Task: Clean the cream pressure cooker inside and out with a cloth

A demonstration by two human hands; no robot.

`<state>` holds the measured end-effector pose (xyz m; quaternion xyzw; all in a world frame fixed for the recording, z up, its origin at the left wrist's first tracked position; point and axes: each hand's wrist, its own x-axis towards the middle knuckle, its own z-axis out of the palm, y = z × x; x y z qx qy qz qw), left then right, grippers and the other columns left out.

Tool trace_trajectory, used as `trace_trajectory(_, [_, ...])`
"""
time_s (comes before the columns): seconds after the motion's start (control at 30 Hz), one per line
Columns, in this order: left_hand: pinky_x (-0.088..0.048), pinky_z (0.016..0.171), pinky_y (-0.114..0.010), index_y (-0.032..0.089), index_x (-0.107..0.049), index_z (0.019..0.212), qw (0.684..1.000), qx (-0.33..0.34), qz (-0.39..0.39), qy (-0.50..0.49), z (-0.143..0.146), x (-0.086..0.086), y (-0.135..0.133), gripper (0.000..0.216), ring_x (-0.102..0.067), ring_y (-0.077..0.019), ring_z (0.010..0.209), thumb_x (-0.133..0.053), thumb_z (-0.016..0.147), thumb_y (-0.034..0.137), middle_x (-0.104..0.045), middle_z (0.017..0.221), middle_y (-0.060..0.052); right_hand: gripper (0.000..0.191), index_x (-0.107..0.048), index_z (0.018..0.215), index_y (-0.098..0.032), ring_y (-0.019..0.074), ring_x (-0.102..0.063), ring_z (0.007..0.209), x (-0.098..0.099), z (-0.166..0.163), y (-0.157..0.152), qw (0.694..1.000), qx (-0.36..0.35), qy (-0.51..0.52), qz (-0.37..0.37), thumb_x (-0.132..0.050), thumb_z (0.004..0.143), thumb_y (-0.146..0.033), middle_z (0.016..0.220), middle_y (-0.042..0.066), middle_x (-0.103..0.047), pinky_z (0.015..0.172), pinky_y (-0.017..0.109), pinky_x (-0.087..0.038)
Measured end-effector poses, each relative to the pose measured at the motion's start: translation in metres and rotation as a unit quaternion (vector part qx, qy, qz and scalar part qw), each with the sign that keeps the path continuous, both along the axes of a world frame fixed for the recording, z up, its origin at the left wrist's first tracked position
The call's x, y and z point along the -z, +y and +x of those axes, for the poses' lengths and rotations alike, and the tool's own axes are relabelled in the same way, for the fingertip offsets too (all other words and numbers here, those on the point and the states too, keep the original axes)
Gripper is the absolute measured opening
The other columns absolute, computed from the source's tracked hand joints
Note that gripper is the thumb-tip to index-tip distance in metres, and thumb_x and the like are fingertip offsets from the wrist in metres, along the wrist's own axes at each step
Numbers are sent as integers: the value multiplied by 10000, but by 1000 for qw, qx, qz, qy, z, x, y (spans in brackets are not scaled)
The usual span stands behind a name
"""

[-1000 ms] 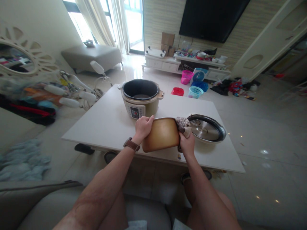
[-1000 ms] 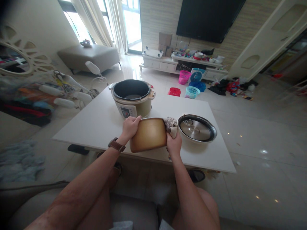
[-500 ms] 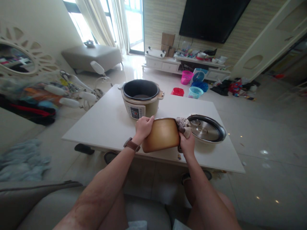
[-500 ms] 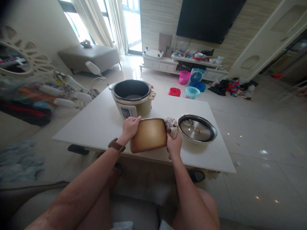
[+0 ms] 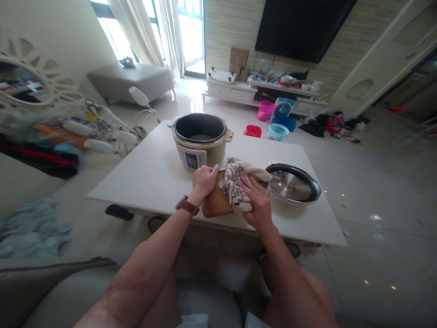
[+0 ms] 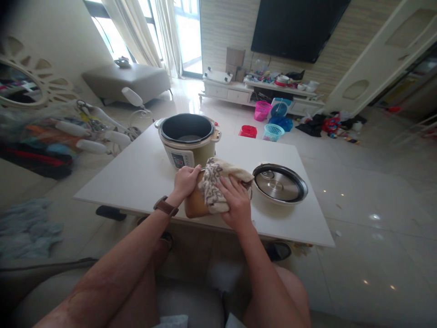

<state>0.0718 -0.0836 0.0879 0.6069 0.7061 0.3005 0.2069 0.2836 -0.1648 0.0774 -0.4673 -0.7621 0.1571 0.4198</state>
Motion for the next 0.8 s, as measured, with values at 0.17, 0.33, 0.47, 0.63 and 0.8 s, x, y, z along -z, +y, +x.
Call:
trace_trajectory(0.17, [-296, 645, -336, 194, -727, 614, 1000, -13, -8, -3, 1, 0, 2, 594, -642, -234, 704, -437, 1011, 526, -695, 674, -115, 515, -722, 1321, -221, 343, -677, 1277, 22, 10, 16, 975, 165, 143, -52, -682, 838, -398, 1348, 122, -749, 1128, 504, -499])
trace_trajectory(0.33, [-296, 648, -330, 191, -742, 642, 1000, -20, -20, 8, 3, -3, 1, 591, -644, -234, 711, -428, 1016, 524, -702, 687, -111, 453, -767, 1120, -168, 325, -735, 970, 42, 16, 27, 926, 260, 240, -130, -721, 792, -478, 1049, 124, -818, 947, 476, -561])
trace_trajectory(0.47, [-293, 645, -329, 185, -747, 651, 999, -20, -21, 16, 3, -3, 1, 588, -646, -230, 708, -426, 1018, 513, -699, 687, -109, 418, -772, 1085, -178, 314, -729, 950, 47, 17, 29, 924, 262, 249, -128, -721, 790, -469, 1041, 115, -818, 938, 457, -553])
trace_trajectory(0.63, [-297, 646, -330, 182, -748, 649, 1000, -15, -19, 12, 3, -4, 0, 591, -642, -227, 696, -426, 1021, 511, -698, 684, -106, 401, -774, 1086, -187, 314, -726, 949, 47, 17, 28, 925, 263, 246, -124, -721, 787, -448, 1041, 113, -817, 932, 455, -549])
trace_trajectory(0.8, [-296, 644, -329, 179, -754, 655, 1000, -16, -22, 12, 3, -4, 0, 591, -644, -227, 694, -432, 1022, 512, -701, 684, -109, 388, -775, 1063, -188, 317, -720, 956, 45, 16, 27, 925, 268, 241, -119, -721, 774, -441, 1019, 111, -815, 944, 455, -541])
